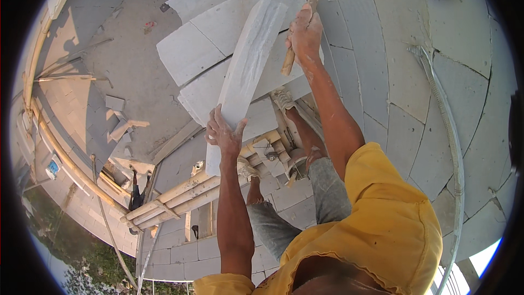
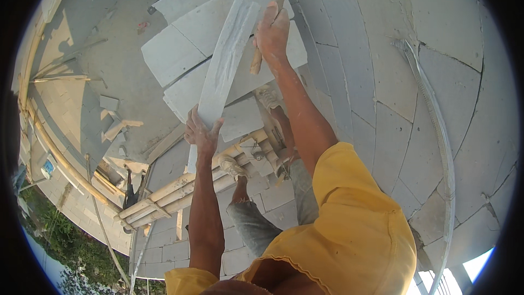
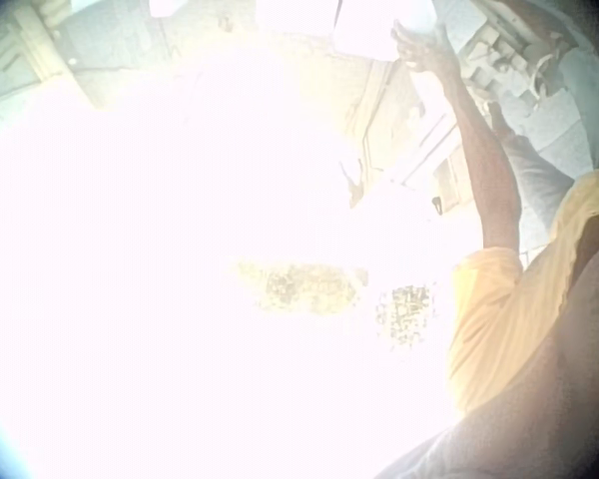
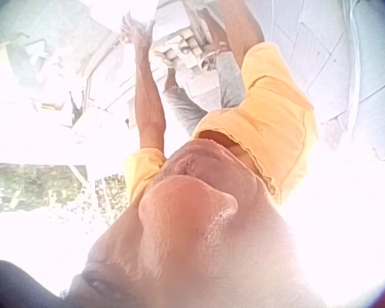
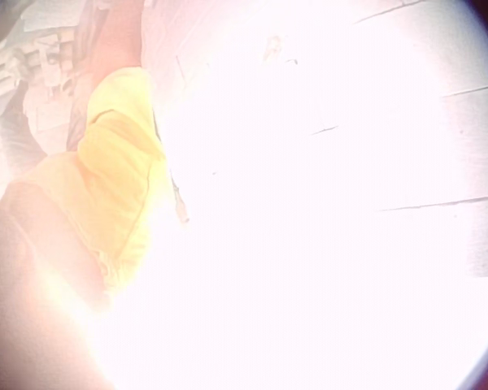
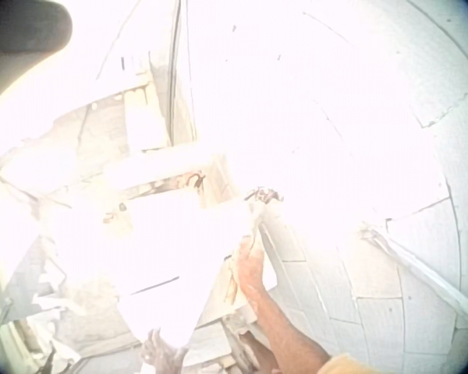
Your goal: The person is trimming and applying mortar to lightweight concrete blocks to build a wall on a construction site.
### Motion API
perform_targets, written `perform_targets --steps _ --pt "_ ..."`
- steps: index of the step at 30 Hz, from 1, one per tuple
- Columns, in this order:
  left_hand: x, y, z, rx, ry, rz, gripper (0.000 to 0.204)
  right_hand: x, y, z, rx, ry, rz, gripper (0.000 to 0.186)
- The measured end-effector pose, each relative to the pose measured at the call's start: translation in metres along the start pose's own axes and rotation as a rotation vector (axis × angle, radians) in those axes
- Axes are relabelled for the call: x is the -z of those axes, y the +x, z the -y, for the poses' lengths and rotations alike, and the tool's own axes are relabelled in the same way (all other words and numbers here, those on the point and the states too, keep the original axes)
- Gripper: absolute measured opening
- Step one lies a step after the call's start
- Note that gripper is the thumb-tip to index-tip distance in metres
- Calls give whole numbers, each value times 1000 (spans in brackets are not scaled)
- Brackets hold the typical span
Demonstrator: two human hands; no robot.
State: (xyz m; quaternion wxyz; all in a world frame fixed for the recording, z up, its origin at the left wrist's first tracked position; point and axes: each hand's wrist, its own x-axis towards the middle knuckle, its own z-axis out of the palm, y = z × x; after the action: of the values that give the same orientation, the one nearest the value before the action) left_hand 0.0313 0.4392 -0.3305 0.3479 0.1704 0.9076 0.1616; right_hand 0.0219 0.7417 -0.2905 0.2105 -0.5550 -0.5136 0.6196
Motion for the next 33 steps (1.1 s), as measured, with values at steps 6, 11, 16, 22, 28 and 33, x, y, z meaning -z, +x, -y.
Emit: perform_targets --steps 6,11,16,22,28,33 --pt "-3 7 4 8 -38 -12 96 -6 -2 -4 -69 -31 109 38" --pt "-3 0 5 -2 -47 -4 95 1 -6 -17 -54 -182 63 39" --pt "-2 1 4 11 21 -13 95 5 -5 2 112 -107 -41 40" --pt "-2 -6 13 9 -34 -2 95 23 -10 -22 -55 -434 157 47" --pt "-4 6 9 -37 -97 -33 95 2 -4 -36 -75 -513 64 46" --pt "-6 -1 17 -40 35 -44 96 1 -6 -21 5 -453 8 46"
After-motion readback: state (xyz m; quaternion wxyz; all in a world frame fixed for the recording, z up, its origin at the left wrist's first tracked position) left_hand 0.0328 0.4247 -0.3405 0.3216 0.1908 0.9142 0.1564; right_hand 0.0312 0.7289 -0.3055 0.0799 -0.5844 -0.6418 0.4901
